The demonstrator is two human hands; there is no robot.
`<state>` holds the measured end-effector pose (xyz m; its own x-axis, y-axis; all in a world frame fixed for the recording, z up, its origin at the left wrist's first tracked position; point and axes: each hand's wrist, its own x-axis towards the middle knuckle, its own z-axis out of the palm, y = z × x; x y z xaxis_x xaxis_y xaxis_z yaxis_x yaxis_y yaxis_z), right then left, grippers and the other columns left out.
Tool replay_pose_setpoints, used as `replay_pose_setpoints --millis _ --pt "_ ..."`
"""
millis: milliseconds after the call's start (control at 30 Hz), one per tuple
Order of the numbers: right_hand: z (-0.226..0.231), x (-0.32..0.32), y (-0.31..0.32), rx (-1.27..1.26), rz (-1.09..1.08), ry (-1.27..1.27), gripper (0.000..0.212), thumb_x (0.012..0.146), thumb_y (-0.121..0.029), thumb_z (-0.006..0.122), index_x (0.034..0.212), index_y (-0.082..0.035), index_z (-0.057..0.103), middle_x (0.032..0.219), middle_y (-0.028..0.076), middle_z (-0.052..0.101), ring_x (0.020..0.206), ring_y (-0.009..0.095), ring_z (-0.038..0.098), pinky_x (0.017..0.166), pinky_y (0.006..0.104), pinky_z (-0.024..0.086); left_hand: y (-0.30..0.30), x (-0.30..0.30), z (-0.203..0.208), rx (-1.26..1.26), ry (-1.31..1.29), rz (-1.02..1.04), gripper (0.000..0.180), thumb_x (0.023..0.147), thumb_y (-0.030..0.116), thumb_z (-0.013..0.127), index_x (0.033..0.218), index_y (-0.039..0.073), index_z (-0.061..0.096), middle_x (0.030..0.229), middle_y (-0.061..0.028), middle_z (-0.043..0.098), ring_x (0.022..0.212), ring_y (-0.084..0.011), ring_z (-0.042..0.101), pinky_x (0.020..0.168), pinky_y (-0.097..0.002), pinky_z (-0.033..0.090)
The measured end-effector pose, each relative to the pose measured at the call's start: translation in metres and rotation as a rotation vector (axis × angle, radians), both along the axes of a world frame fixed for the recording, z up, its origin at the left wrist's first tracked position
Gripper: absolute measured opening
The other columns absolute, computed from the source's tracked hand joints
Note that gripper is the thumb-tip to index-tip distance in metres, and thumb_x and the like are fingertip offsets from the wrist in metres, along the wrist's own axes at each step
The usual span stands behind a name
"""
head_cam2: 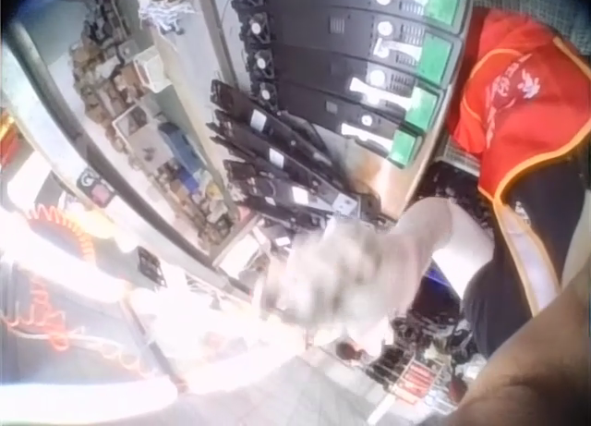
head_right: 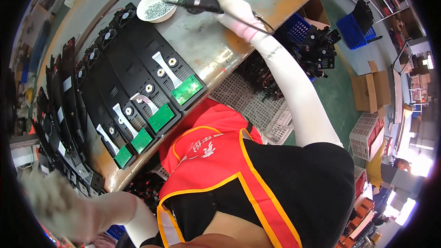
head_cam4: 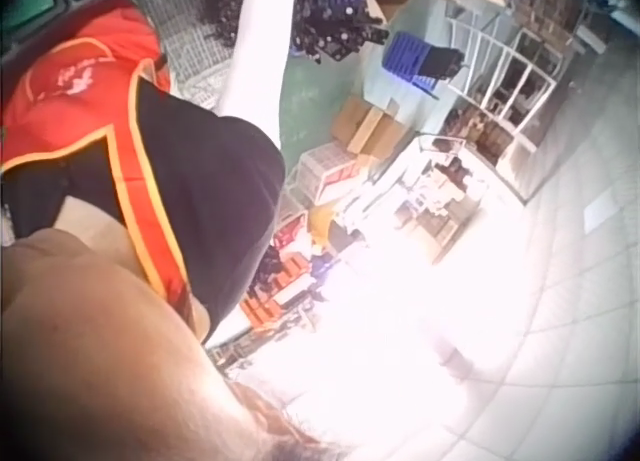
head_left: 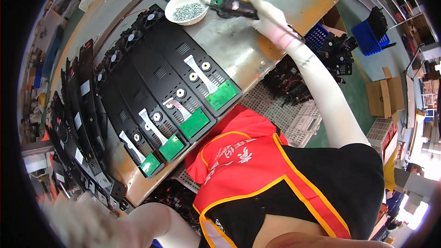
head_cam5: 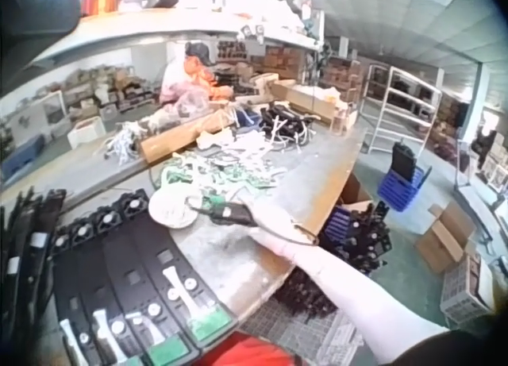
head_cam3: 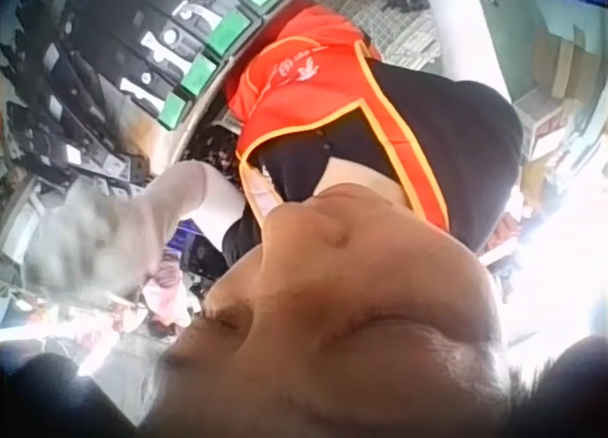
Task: The person assembles electronic components by placing circuit boards onto housings and securing them with screws using an electric screwdriver.
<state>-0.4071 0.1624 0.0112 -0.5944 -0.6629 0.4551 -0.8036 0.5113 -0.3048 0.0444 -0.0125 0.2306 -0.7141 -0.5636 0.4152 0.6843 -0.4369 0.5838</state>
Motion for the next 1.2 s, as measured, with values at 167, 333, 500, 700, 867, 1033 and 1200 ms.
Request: replay_pose_setpoints --millis 167,333,500,700,867,1033,1200 --pt "0.067 0.052 0.026 -0.702 0.01 -0.811 0.031 0.088 -0.02 0.068 0.111 0.0 0.06 0.091 0.005 0.064 0.077 0.013 0.061 0.073 0.0339 0.052 0.049 -0.086 -0.15 0.193 -0.742 -0.178 0.025 0.093 0.017 0.055 0.111 0.0 0.056 0.096 -0.0073 0.053 0.072 -0.0101 0.043 0.06 -0.0224 0.037" --pt "0.082 0.121 0.038 -1.45 0.624 -1.277 0.028 0.092 -0.021 0.06 0.114 -0.005 0.053 0.093 -0.001 0.051 0.072 0.009 0.047 0.071 0.0294 0.043 0.08 -0.121 -0.216 0.445 -0.771 -0.471 0.026 0.099 0.018 0.049 0.117 -0.001 0.049 0.093 -0.0067 0.051 0.068 -0.0087 0.042 0.057 -0.0218 0.036" --pt "0.065 0.158 0.038 -1.277 0.73 -1.282 0.048 0.091 -0.033 0.065 0.131 -0.013 0.046 0.076 -0.007 0.034 0.058 0.004 0.032 0.056 0.0223 0.032 0.098 -0.129 -0.228 0.422 -0.792 -0.622 0.025 0.1 0.032 0.053 0.103 0.006 0.051 0.073 0.0002 0.046 0.056 -0.0055 0.035 0.048 -0.0186 0.03" --pt "0.065 0.176 0.032 -1.198 0.614 -1.161 0.061 0.092 -0.037 0.062 0.142 -0.013 0.037 0.073 -0.008 0.033 0.055 0.004 0.032 0.055 0.0223 0.033 0.103 -0.129 -0.246 0.508 -0.735 -0.586 0.029 0.097 0.035 0.056 0.096 0.006 0.053 0.076 0.0015 0.046 0.061 -0.0079 0.039 0.053 -0.0212 0.034" --pt "0.059 0.176 0.029 -1.217 0.617 -1.085 0.056 0.093 -0.036 0.061 0.14 -0.014 0.038 0.073 -0.007 0.034 0.054 0.003 0.034 0.055 0.0219 0.034 0.107 -0.124 -0.242 0.616 -0.727 -0.499 0.024 0.099 0.021 0.054 0.111 0.0 0.056 0.088 -0.0009 0.056 0.076 -0.0099 0.051 0.067 -0.0241 0.044" --pt "0.062 0.178 0.035 -1.206 0.613 -1.185 0.048 0.093 -0.036 0.061 0.135 -0.019 0.043 0.074 -0.007 0.034 0.055 0.003 0.034 0.055 0.0216 0.033 0.111 -0.117 -0.247 0.522 -0.735 -0.474 0.024 0.097 0.022 0.058 0.11 0.002 0.056 0.088 -0.0021 0.058 0.071 -0.0105 0.052 0.064 -0.0235 0.045" --pt "0.059 0.187 0.031 -1.265 0.621 -1.222 0.051 0.094 -0.036 0.06 0.137 -0.017 0.041 0.074 -0.008 0.033 0.055 0.003 0.032 0.055 0.0212 0.032 0.109 -0.112 -0.258 0.562 -0.673 -0.526 0.02 0.097 0.024 0.059 0.104 0.005 0.057 0.084 -0.0027 0.059 0.064 -0.0104 0.053 0.058 -0.0239 0.045"
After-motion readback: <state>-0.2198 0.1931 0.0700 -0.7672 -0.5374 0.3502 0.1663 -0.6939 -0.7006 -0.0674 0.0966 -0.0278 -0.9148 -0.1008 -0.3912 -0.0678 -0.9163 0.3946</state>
